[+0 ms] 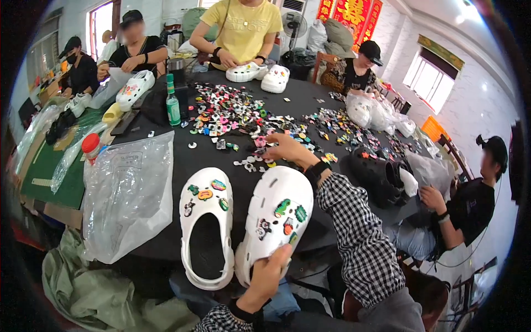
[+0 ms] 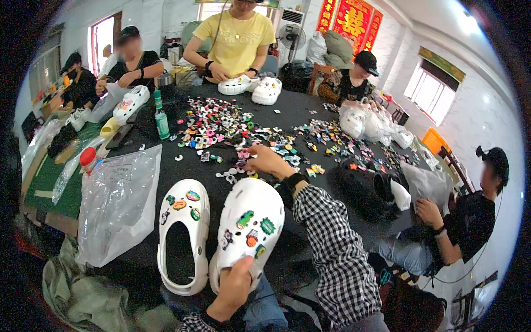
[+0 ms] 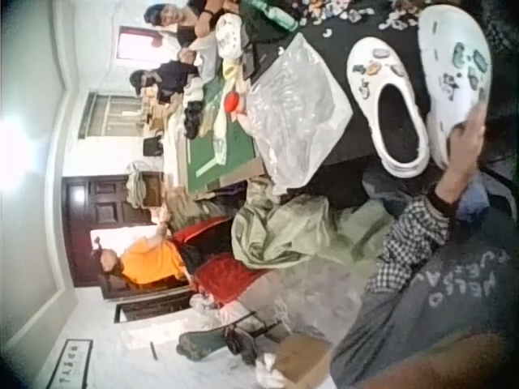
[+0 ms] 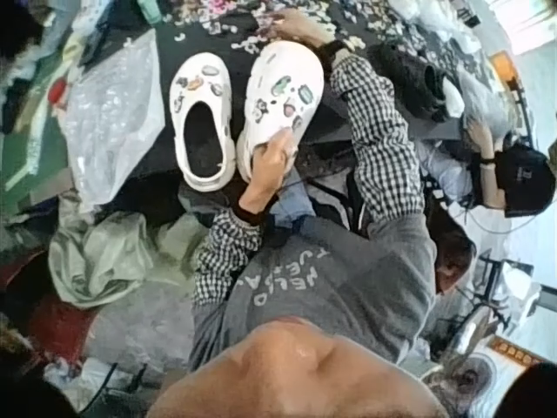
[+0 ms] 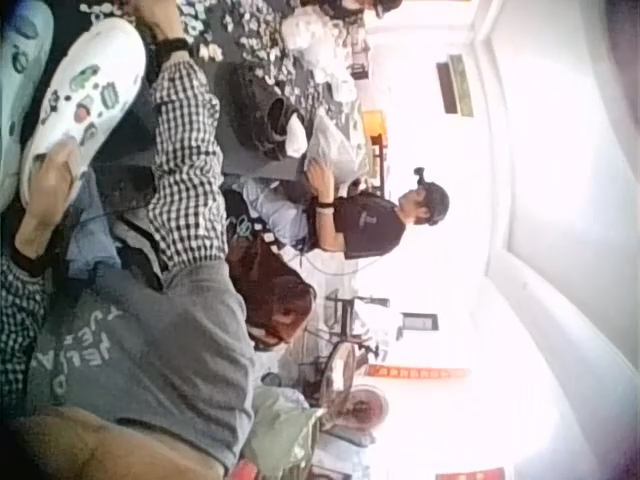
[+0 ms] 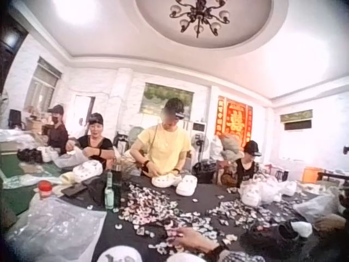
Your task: The recorder is attaching decorative charms to clogs at a manufacturing workstation.
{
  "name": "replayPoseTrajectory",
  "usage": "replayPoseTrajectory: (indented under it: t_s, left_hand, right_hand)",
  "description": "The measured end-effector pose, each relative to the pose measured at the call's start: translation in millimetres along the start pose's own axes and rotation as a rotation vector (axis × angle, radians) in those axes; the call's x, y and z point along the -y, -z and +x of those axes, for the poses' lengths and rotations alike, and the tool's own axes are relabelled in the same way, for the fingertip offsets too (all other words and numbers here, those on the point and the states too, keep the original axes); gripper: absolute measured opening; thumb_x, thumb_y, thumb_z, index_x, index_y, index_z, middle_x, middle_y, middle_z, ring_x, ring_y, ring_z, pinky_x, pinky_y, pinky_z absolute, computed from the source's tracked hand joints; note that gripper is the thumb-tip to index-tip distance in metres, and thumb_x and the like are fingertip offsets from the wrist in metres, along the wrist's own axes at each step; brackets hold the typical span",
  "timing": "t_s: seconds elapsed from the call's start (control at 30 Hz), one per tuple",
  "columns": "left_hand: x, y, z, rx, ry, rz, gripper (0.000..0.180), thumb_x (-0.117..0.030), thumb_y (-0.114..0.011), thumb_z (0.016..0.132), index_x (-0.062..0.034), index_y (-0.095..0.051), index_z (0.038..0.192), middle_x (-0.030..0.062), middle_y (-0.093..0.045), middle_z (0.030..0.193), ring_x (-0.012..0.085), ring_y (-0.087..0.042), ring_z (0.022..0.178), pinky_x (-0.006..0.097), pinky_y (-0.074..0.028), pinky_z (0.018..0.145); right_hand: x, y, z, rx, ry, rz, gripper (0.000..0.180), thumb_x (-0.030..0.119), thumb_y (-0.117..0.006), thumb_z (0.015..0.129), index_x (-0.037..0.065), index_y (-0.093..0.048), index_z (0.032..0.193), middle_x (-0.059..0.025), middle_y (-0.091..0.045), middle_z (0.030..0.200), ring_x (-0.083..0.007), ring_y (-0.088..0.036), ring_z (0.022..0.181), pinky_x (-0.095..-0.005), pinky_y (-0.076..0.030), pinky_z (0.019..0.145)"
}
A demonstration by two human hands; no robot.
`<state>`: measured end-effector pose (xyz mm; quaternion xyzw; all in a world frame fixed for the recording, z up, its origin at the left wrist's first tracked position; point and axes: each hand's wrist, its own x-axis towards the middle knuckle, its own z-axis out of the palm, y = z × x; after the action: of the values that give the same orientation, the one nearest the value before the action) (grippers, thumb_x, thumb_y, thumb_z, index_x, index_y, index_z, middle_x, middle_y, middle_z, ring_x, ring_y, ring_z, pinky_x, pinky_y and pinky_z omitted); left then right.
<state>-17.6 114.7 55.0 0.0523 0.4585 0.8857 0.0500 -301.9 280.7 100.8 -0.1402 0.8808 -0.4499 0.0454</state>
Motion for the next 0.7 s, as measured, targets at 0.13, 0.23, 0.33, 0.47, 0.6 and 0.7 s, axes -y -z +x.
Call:
replayPoseTrajectory:
  t_s: [0.13,0.23,0.33,0.47,0.6,0.7]
  left_hand:
    - [-20.9,-7.0,10.2,-0.051,0.106,0.008,0.025,-0.017,-0.055,0.093,0.0027,-0.063,0.107,0.0035,-0.062,0.105,0.0097,-0.056,0.092,0.024,-0.046,0.077]
    - [-19.8,-11.5,13.4,-0.080,0.184,-0.315,0.035,-0.011,-0.053,0.092,0.0033,-0.054,0.124,0.0086,-0.060,0.119,0.0179,-0.060,0.105,0.030,-0.047,0.088]
    - [-27.5,-24.4,13.1,-0.014,0.072,-0.429,0.041,-0.007,-0.050,0.092,0.0047,-0.047,0.131,0.0127,-0.056,0.127,0.0225,-0.056,0.115,0.034,-0.043,0.099]
    - [-23.6,-21.1,14.2,-0.052,0.050,-0.440,0.044,-0.005,-0.047,0.092,0.0048,-0.042,0.135,0.0149,-0.051,0.133,0.0253,-0.053,0.121,0.038,-0.041,0.104]
    - [-19.8,-17.8,14.5,-0.028,0.045,-0.438,0.044,-0.007,-0.048,0.093,0.0048,-0.042,0.135,0.0149,-0.052,0.132,0.0249,-0.053,0.120,0.038,-0.041,0.104]
    - [-18.0,-17.9,15.7,-0.034,0.035,-0.397,0.043,-0.009,-0.047,0.094,0.0047,-0.042,0.134,0.0141,-0.052,0.131,0.0238,-0.053,0.119,0.037,-0.040,0.104]
  right_hand:
    - [9.4,19.8,-27.8,-0.046,-0.063,0.390,0.026,0.006,-0.064,0.087,-0.010,-0.060,0.108,-0.0129,-0.067,0.099,-0.0168,-0.067,0.084,-0.0245,-0.055,0.073]
    - [21.9,28.0,-68.2,-0.079,0.062,0.642,0.020,0.006,-0.054,0.095,-0.004,-0.058,0.112,-0.0103,-0.062,0.110,-0.0206,-0.063,0.105,-0.0296,-0.053,0.094]
    - [45.2,37.9,-124.8,-0.219,0.044,0.667,0.022,0.011,-0.056,0.096,0.001,-0.058,0.116,-0.0029,-0.061,0.099,-0.0137,-0.063,0.095,-0.0256,-0.053,0.085]
    - [63.7,22.0,-176.9,-0.189,0.165,0.608,0.019,0.011,-0.058,0.095,0.001,-0.059,0.111,-0.0015,-0.061,0.097,-0.0086,-0.059,0.086,-0.0244,-0.049,0.078]
    - [86.9,6.5,-207.1,-0.130,0.210,0.603,0.014,0.004,-0.064,0.090,0.001,-0.059,0.102,-0.0033,-0.062,0.096,-0.0092,-0.060,0.088,-0.0243,-0.050,0.078]
    - [97.3,-2.3,-212.9,-0.142,0.290,0.385,0.015,0.004,-0.065,0.089,0.001,-0.060,0.103,-0.0016,-0.063,0.096,-0.0083,-0.060,0.087,-0.0238,-0.049,0.078]
